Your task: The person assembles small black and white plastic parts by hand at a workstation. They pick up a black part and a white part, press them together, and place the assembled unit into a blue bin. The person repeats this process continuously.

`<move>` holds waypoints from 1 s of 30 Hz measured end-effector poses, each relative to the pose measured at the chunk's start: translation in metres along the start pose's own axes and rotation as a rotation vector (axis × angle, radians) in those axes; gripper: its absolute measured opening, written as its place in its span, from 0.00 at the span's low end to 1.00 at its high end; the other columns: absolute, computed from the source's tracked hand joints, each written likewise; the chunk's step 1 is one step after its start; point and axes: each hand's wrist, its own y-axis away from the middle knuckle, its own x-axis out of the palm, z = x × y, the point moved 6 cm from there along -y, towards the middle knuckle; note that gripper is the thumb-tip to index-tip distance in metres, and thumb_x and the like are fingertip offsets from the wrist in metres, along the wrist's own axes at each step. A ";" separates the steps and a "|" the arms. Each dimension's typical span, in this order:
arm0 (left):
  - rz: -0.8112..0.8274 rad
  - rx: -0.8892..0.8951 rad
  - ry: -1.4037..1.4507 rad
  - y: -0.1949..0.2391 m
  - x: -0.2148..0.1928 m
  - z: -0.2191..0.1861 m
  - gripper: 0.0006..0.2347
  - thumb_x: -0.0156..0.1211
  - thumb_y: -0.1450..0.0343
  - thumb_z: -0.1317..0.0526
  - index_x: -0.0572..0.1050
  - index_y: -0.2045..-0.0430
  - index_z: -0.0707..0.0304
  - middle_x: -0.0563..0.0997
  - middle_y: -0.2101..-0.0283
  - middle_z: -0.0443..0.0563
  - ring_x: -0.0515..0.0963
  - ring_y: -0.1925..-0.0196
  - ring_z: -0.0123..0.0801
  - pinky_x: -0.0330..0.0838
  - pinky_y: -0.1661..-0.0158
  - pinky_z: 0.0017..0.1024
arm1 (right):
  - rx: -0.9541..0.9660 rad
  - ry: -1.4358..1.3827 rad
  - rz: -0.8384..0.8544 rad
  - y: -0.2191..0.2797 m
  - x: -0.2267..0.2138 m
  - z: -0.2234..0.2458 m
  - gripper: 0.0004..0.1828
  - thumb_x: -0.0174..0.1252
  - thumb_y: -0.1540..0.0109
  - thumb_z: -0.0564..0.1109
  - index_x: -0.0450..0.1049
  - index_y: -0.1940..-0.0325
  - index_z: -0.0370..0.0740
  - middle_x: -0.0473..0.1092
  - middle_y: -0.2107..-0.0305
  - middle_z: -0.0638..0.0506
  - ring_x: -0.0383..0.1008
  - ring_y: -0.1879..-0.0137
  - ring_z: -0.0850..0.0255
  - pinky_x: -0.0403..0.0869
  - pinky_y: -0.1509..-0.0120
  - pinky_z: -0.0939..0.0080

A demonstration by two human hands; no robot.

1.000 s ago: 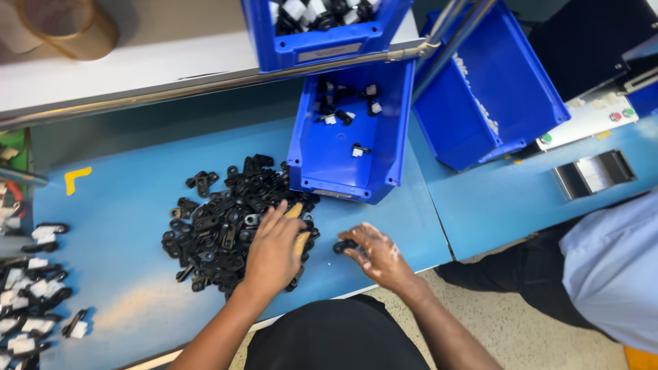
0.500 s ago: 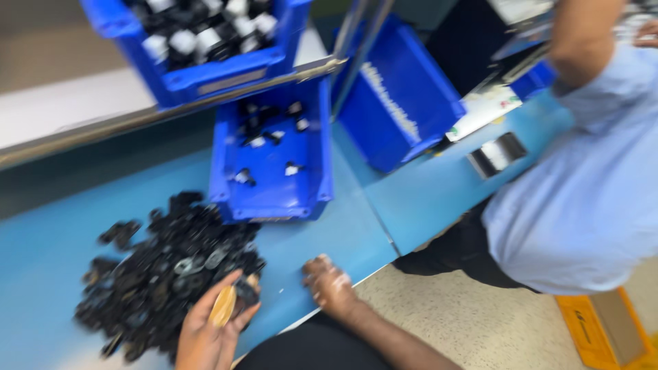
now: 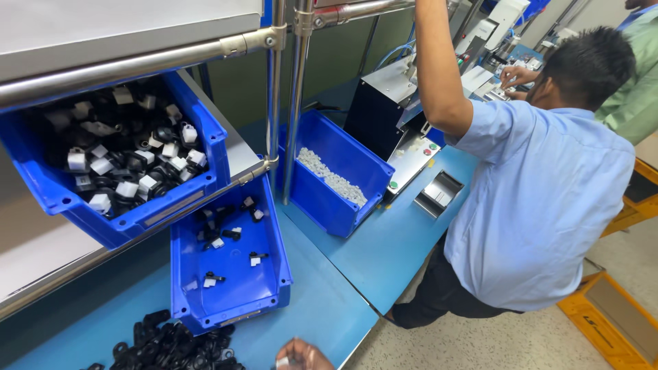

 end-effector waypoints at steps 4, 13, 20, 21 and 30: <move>0.037 -0.041 -0.007 -0.003 0.017 0.003 0.21 0.56 0.29 0.60 0.70 0.41 0.65 0.81 0.55 0.67 0.83 0.58 0.51 0.79 0.59 0.46 | 0.032 -0.557 0.054 0.025 0.002 0.041 0.14 0.62 0.35 0.46 0.71 0.50 0.36 0.73 0.61 0.50 0.76 0.53 0.62 0.78 0.44 0.60; 0.032 0.096 0.152 0.124 0.062 0.004 0.18 0.53 0.30 0.63 0.71 0.47 0.74 0.83 0.62 0.62 0.85 0.68 0.38 0.80 0.68 0.33 | -0.564 0.030 -0.018 0.057 -0.013 0.137 0.12 0.61 0.37 0.39 0.75 0.48 0.36 0.75 0.52 0.46 0.76 0.40 0.54 0.77 0.36 0.54; 0.075 0.096 0.061 0.164 0.119 -0.048 0.09 0.56 0.26 0.68 0.76 0.55 0.76 0.83 0.67 0.60 0.81 0.72 0.33 0.75 0.71 0.27 | -0.809 0.227 0.049 0.067 -0.015 0.172 0.13 0.64 0.41 0.31 0.78 0.52 0.37 0.78 0.53 0.45 0.79 0.40 0.51 0.78 0.36 0.55; 0.038 0.121 0.006 0.167 0.120 -0.054 0.09 0.57 0.28 0.70 0.78 0.56 0.76 0.83 0.67 0.60 0.81 0.71 0.33 0.77 0.69 0.28 | -0.792 0.228 0.045 0.066 -0.016 0.174 0.14 0.64 0.41 0.32 0.78 0.52 0.37 0.78 0.54 0.45 0.79 0.41 0.52 0.79 0.38 0.56; -0.033 1.063 -0.714 0.220 0.153 -0.093 0.15 0.66 0.33 0.75 0.80 0.52 0.72 0.84 0.49 0.61 0.84 0.47 0.40 0.76 0.46 0.30 | -0.420 0.144 0.011 0.057 -0.014 0.179 0.15 0.69 0.44 0.39 0.81 0.53 0.34 0.78 0.65 0.48 0.82 0.63 0.63 0.83 0.60 0.63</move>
